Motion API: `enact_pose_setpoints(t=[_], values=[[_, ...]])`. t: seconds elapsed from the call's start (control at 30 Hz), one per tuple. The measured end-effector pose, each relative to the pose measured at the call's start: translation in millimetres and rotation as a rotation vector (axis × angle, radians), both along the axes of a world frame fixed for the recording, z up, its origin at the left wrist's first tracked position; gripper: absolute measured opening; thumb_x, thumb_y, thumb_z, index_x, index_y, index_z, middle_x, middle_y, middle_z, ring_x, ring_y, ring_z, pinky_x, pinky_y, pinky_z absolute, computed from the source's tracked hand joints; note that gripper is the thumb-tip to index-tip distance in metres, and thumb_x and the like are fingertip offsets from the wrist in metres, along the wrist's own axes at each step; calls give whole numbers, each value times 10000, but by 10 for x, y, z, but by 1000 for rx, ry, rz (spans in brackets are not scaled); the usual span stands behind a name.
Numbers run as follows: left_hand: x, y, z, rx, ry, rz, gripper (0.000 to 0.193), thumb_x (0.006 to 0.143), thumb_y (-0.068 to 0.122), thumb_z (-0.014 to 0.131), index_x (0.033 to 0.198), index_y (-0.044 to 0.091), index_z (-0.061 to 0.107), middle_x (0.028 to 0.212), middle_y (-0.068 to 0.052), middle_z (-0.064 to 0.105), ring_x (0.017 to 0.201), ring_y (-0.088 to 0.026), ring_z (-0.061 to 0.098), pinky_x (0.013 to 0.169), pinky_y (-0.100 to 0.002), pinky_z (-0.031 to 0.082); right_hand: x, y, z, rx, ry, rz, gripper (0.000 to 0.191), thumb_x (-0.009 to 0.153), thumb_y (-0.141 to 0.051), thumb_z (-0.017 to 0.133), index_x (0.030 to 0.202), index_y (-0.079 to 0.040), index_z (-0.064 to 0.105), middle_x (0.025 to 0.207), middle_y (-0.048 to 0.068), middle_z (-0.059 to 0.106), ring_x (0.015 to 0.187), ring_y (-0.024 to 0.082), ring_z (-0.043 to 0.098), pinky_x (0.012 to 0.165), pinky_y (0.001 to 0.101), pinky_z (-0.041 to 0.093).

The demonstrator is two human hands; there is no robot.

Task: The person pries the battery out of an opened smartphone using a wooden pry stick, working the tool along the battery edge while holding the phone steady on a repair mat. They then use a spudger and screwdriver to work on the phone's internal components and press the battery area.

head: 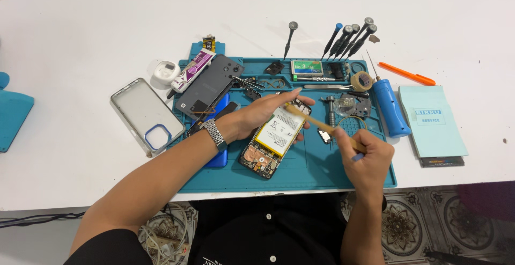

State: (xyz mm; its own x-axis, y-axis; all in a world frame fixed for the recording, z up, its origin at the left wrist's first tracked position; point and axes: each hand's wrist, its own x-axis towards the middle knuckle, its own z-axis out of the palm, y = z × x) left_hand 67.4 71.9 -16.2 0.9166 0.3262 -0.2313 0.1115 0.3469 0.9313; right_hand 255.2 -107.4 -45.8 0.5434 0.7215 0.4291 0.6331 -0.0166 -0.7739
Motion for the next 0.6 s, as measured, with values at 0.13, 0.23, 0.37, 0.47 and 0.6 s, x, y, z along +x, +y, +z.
enact_pose_setpoints(t=[0.13, 0.23, 0.37, 0.47, 0.6], values=[[10, 1, 3, -49, -34, 4, 656, 1019, 566, 369, 1431, 90, 556, 1066, -168, 735, 861, -240, 780, 728, -340, 666, 14, 26, -1, 29, -2, -55, 484, 960, -213, 804, 610, -27, 526, 517, -25, 424, 501, 48, 338, 461, 272, 226], [7, 3, -8, -39, -20, 4, 659, 1019, 565, 369, 1416, 77, 565, 1064, -167, 735, 863, -238, 782, 727, -340, 667, 9, 17, -10, 21, 17, -35, 481, 952, -221, 804, 607, -32, 528, 513, -28, 429, 497, 44, 341, 458, 271, 226], [21, 9, -15, -12, -7, -6, 655, 1016, 564, 373, 1403, 76, 573, 1054, -168, 743, 863, -242, 788, 733, -334, 674, 19, 15, -16, 14, 5, -48, 489, 950, -225, 808, 607, -27, 521, 517, -25, 424, 500, 49, 332, 459, 277, 221], [19, 3, -9, 26, 21, -9, 653, 1009, 566, 373, 1388, 73, 575, 1045, -167, 749, 860, -245, 790, 729, -342, 677, 19, 24, -20, -1, 26, -35, 486, 954, -227, 807, 615, -26, 523, 523, -27, 418, 513, 46, 332, 463, 274, 229], [20, -4, -3, 68, 34, -20, 651, 1007, 571, 381, 1397, 86, 573, 1051, -168, 753, 876, -244, 789, 741, -353, 679, 9, 27, -15, 22, 18, -66, 498, 968, -228, 805, 625, -24, 508, 530, -32, 422, 525, 46, 330, 470, 267, 243]])
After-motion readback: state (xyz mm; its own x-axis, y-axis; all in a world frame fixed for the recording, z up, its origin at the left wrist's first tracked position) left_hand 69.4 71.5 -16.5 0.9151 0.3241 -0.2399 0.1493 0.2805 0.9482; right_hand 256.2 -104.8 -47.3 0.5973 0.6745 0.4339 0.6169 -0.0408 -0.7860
